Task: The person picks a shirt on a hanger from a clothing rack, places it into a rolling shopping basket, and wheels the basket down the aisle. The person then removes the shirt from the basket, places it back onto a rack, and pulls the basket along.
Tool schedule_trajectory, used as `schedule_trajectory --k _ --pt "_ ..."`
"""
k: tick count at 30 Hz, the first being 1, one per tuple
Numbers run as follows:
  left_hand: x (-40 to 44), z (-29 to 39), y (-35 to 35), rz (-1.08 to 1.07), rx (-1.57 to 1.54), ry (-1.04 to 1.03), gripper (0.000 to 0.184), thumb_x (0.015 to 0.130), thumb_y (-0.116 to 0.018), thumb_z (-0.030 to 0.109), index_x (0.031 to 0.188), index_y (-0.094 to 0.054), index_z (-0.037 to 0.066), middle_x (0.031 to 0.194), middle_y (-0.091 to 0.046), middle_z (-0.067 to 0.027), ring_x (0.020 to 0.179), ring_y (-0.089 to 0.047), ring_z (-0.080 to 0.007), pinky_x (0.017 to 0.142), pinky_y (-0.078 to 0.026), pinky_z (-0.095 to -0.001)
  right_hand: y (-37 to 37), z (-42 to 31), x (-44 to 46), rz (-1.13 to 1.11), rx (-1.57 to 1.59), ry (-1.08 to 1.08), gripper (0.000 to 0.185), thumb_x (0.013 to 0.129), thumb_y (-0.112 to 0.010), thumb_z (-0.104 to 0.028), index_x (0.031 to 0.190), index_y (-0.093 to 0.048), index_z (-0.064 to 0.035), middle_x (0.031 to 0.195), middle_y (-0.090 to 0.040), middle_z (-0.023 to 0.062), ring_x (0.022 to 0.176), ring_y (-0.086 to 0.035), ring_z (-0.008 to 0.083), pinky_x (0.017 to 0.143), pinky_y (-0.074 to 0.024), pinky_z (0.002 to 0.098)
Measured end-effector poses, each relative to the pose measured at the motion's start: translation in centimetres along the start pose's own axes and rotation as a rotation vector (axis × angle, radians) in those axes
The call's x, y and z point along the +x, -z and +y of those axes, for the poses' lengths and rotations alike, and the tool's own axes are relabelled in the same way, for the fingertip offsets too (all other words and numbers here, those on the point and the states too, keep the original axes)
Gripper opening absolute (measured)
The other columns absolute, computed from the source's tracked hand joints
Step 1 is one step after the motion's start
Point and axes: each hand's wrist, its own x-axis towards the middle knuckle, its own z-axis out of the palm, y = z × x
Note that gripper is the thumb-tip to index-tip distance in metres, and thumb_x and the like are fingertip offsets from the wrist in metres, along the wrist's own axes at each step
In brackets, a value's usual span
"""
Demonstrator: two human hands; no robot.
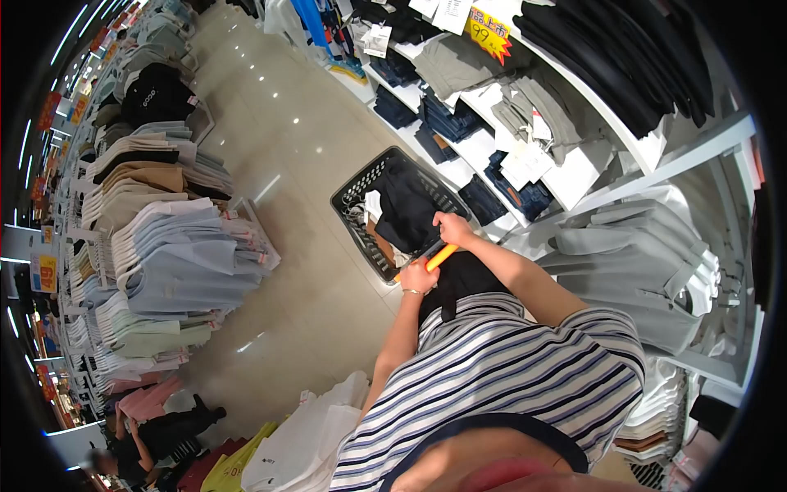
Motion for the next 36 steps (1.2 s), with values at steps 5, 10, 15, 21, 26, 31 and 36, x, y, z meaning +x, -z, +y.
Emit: schedule_trajectory --k 5,10,15,21,26,31,36 --pt "2.5 -2.0 0.4 -0.023 0.014 -0.003 0.024 0.062 -0.064 0.034 0.070 -0.059 0.012 0.058 -0.060 -0.0125 0.056 -0.061 -0.0314 0.054 -0.050 -0.0420 -0.4 -1.0 2.6 0.012 -0.018 -0.018 0.014 0.073 -0.051 -0.006 0.084 -0.059 -0.0114 0.077 -0.063 0.0112 0.078 -0.061 0.0299 0.069 -0.0475 0.0417" --pt "6.2 -3.9 2.0 -0.048 -0.006 -0.001 0.024 0.062 -0.064 0.033 0.073 -0.061 0.011 0.061 -0.061 -0.0124 0.058 -0.062 -0.0317 0.055 -0.050 -0.0419 -0.6 -2.5 6.6 0.033 -0.027 0.008 0.011 0.074 -0.051 -0.006 0.080 -0.060 -0.0100 0.075 -0.063 0.0118 0.075 -0.062 0.0307 0.065 -0.0483 0.0409" --pt "9.3 -5.6 3.3 -0.031 0.037 -0.035 0.025 0.062 -0.065 0.033 0.075 -0.063 0.012 0.057 -0.060 -0.0109 0.055 -0.061 -0.0299 0.052 -0.050 -0.0397 -0.9 -3.6 10.0 -0.013 -0.007 0.000 0.009 0.074 -0.052 -0.007 0.079 -0.060 -0.0091 0.075 -0.063 0.0133 0.075 -0.061 0.0326 0.065 -0.0482 0.0423" --pt "12.8 -7.7 4.4 -0.013 0.005 -0.051 0.023 0.060 -0.064 0.031 0.069 -0.059 0.010 0.063 -0.061 -0.0104 0.056 -0.061 -0.0288 0.053 -0.050 -0.0397 -1.4 -4.6 13.8 -0.002 0.057 0.050 0.005 0.075 -0.052 -0.007 0.079 -0.055 -0.0073 0.073 -0.062 0.0131 0.075 -0.061 0.0335 0.065 -0.0480 0.0436" --pt "15.7 -9.2 5.3 -0.017 0.029 -0.069 0.028 0.057 -0.066 0.027 0.077 -0.064 0.007 0.074 -0.065 -0.0097 0.061 -0.064 -0.0256 0.057 -0.052 -0.0365 -0.6 -6.1 16.4 -0.016 0.126 0.103 0.010 0.075 -0.053 -0.007 0.085 -0.049 -0.0068 0.073 -0.061 0.0170 0.076 -0.060 0.0372 0.066 -0.0464 0.0466" --pt "19.1 -9.9 6.5 -0.049 0.092 -0.057 0.030 0.056 -0.067 0.028 0.079 -0.065 0.008 0.075 -0.066 -0.0072 0.060 -0.064 -0.0252 0.057 -0.052 -0.0368 -0.1 -7.1 19.8 -0.027 0.147 0.176 0.011 0.077 -0.052 -0.009 0.086 -0.047 -0.0067 0.072 -0.060 0.0175 0.074 -0.059 0.0392 0.064 -0.0462 0.0478" --pt "22.5 -11.3 7.5 0.003 0.083 -0.102 0.032 0.056 -0.068 0.029 0.082 -0.065 0.010 0.067 -0.064 -0.0088 0.058 -0.063 -0.0263 0.055 -0.052 -0.0373 -0.7 -7.8 23.6 -0.031 0.131 0.155 0.012 0.077 -0.052 -0.010 0.087 -0.047 -0.0059 0.073 -0.060 0.0185 0.075 -0.059 0.0387 0.065 -0.0466 0.0478"
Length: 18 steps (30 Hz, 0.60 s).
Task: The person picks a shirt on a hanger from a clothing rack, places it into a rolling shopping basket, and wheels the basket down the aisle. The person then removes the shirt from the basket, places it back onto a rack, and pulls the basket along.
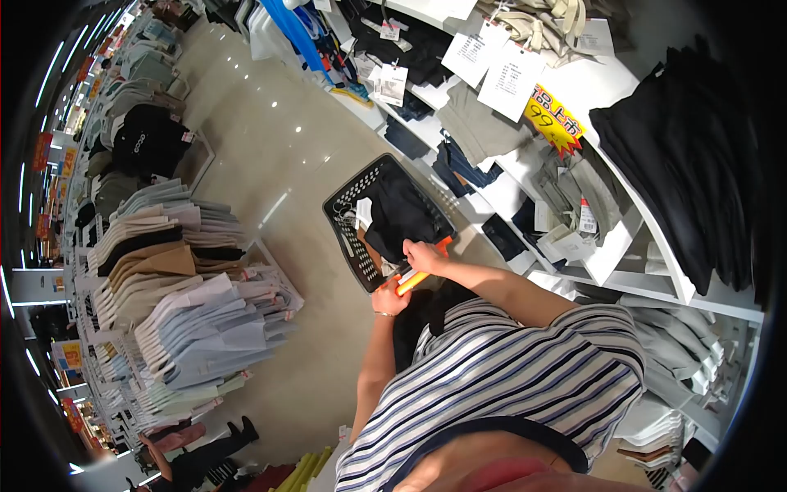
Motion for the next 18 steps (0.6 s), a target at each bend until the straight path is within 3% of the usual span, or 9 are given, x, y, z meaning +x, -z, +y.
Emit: schedule_trajectory --k 8,12,18 --pt "5.7 -4.6 0.7 0.019 -0.024 -0.052 0.032 0.057 -0.067 0.029 0.083 -0.065 0.011 0.062 -0.062 -0.0095 0.058 -0.063 -0.0270 0.054 -0.052 -0.0381 0.3 -1.4 6.3 0.041 -0.026 -0.070 0.013 0.077 -0.053 -0.010 0.088 -0.047 -0.0069 0.074 -0.061 0.0172 0.075 -0.059 0.0382 0.065 -0.0464 0.0471" --pt "9.6 -6.1 2.1 -0.015 -0.042 -0.049 0.026 0.059 -0.066 0.031 0.072 -0.060 0.010 0.063 -0.061 -0.0106 0.056 -0.062 -0.0286 0.052 -0.050 -0.0389 0.6 -2.1 10.4 0.087 -0.047 -0.080 0.013 0.077 -0.054 -0.010 0.088 -0.048 -0.0072 0.072 -0.061 0.0163 0.074 -0.059 0.0379 0.064 -0.0465 0.0460" --pt "14.6 -8.3 3.0 -0.094 -0.035 0.029 0.028 0.062 -0.064 0.035 0.069 -0.057 0.009 0.065 -0.061 -0.0123 0.062 -0.062 -0.0301 0.054 -0.049 -0.0406 1.2 -2.1 16.1 0.065 -0.047 -0.060 0.016 0.075 -0.054 -0.011 0.089 -0.050 -0.0065 0.077 -0.062 0.0169 0.079 -0.059 0.0375 0.069 -0.0465 0.0447"
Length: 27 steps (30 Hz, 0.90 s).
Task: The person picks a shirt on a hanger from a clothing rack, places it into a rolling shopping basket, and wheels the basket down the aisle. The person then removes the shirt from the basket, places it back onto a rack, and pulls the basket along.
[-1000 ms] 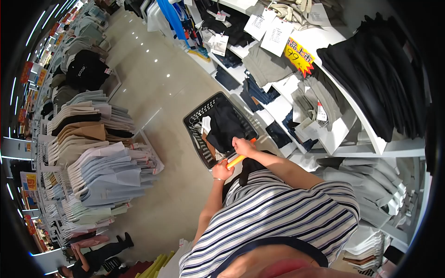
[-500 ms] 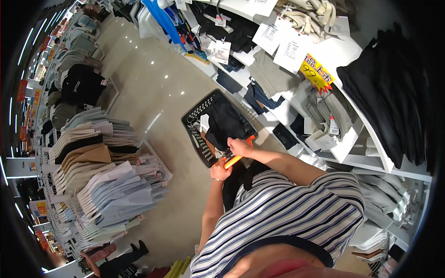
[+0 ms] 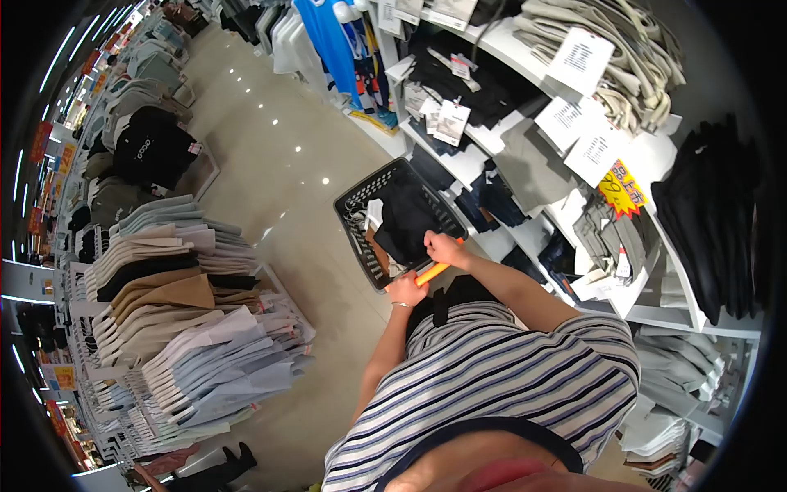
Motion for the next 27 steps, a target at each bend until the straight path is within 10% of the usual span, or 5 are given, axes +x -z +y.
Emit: schedule_trajectory --k 27 --pt "13.2 -5.3 3.3 -0.035 -0.035 0.044 0.027 0.065 -0.062 0.034 0.073 -0.057 0.009 0.064 -0.062 -0.0134 0.060 -0.062 -0.0316 0.056 -0.050 -0.0417 2.4 -3.3 15.9 -0.040 -0.045 -0.037 0.015 0.074 -0.052 -0.012 0.086 -0.045 -0.0065 0.072 -0.058 0.0151 0.074 -0.058 0.0359 0.065 -0.0444 0.0452"
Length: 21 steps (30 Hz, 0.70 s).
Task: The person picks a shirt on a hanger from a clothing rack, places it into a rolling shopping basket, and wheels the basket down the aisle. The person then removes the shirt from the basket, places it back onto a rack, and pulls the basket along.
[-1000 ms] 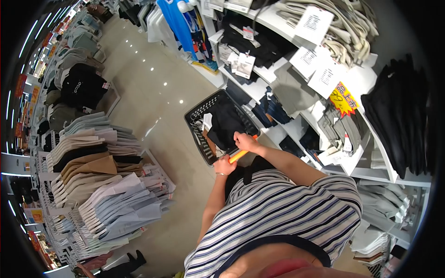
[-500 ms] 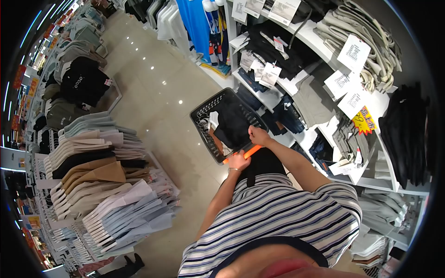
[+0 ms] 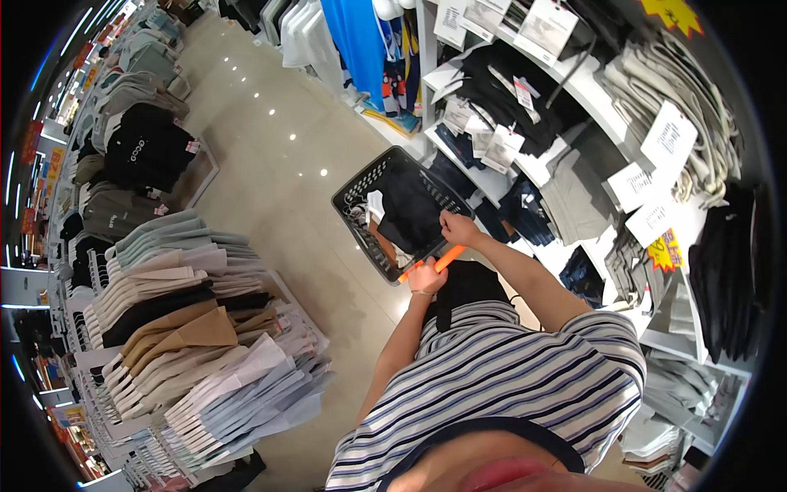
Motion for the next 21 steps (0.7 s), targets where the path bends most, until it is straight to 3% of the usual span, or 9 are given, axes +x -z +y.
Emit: schedule_trajectory --k 9,12,13,14,19,21 --pt "4.4 -2.6 0.1 0.209 0.142 -0.046 0.029 0.064 -0.065 0.040 0.070 -0.056 0.013 0.058 -0.060 -0.0074 0.054 -0.061 -0.0261 0.049 -0.048 -0.0387 0.7 -1.5 5.4 0.094 0.012 0.069 0.020 0.073 -0.058 -0.016 0.083 -0.044 -0.0074 0.065 -0.057 0.0124 0.067 -0.059 0.0342 0.058 -0.0443 0.0444" --pt "5.4 -3.7 -0.7 0.187 0.139 -0.005 0.029 0.063 -0.065 0.040 0.071 -0.056 0.014 0.061 -0.061 -0.0069 0.055 -0.062 -0.0255 0.049 -0.048 -0.0384 0.5 -1.4 7.0 0.121 0.064 0.111 0.020 0.073 -0.058 -0.016 0.083 -0.044 -0.0067 0.064 -0.057 0.0129 0.065 -0.059 0.0345 0.056 -0.0443 0.0442" --pt "5.9 -4.2 -0.9 0.240 0.105 -0.028 0.026 0.061 -0.063 0.040 0.068 -0.057 0.016 0.052 -0.056 -0.0076 0.046 -0.057 -0.0275 0.048 -0.048 -0.0402 0.9 -1.9 7.5 0.051 0.038 0.039 0.021 0.075 -0.057 -0.019 0.085 -0.044 -0.0057 0.072 -0.060 0.0152 0.072 -0.060 0.0356 0.061 -0.0464 0.0448" --pt "6.7 -4.1 -0.4 0.243 0.092 0.005 0.026 0.062 -0.064 0.040 0.068 -0.057 0.016 0.053 -0.057 -0.0075 0.047 -0.058 -0.0275 0.047 -0.048 -0.0403 1.6 -2.4 8.5 -0.029 0.015 0.004 0.020 0.075 -0.056 -0.018 0.085 -0.044 -0.0059 0.074 -0.061 0.0158 0.074 -0.060 0.0356 0.062 -0.0466 0.0451" --pt "8.8 -4.2 1.0 0.394 0.058 -0.098 0.028 0.061 -0.068 0.039 0.066 -0.056 0.014 0.047 -0.053 -0.0063 0.042 -0.056 -0.0235 0.041 -0.046 -0.0360 3.0 -4.1 10.3 -0.047 0.031 0.095 0.018 0.074 -0.054 -0.015 0.084 -0.043 -0.0044 0.072 -0.059 0.0166 0.073 -0.059 0.0379 0.064 -0.0459 0.0468" --pt "9.3 -4.2 1.6 0.355 0.096 -0.070 0.031 0.058 -0.070 0.034 0.076 -0.061 0.011 0.054 -0.057 -0.0073 0.046 -0.058 -0.0246 0.044 -0.048 -0.0358 2.8 -4.0 11.4 -0.039 0.032 0.131 0.018 0.074 -0.054 -0.013 0.083 -0.042 -0.0036 0.069 -0.058 0.0165 0.071 -0.058 0.0386 0.063 -0.0454 0.0474"
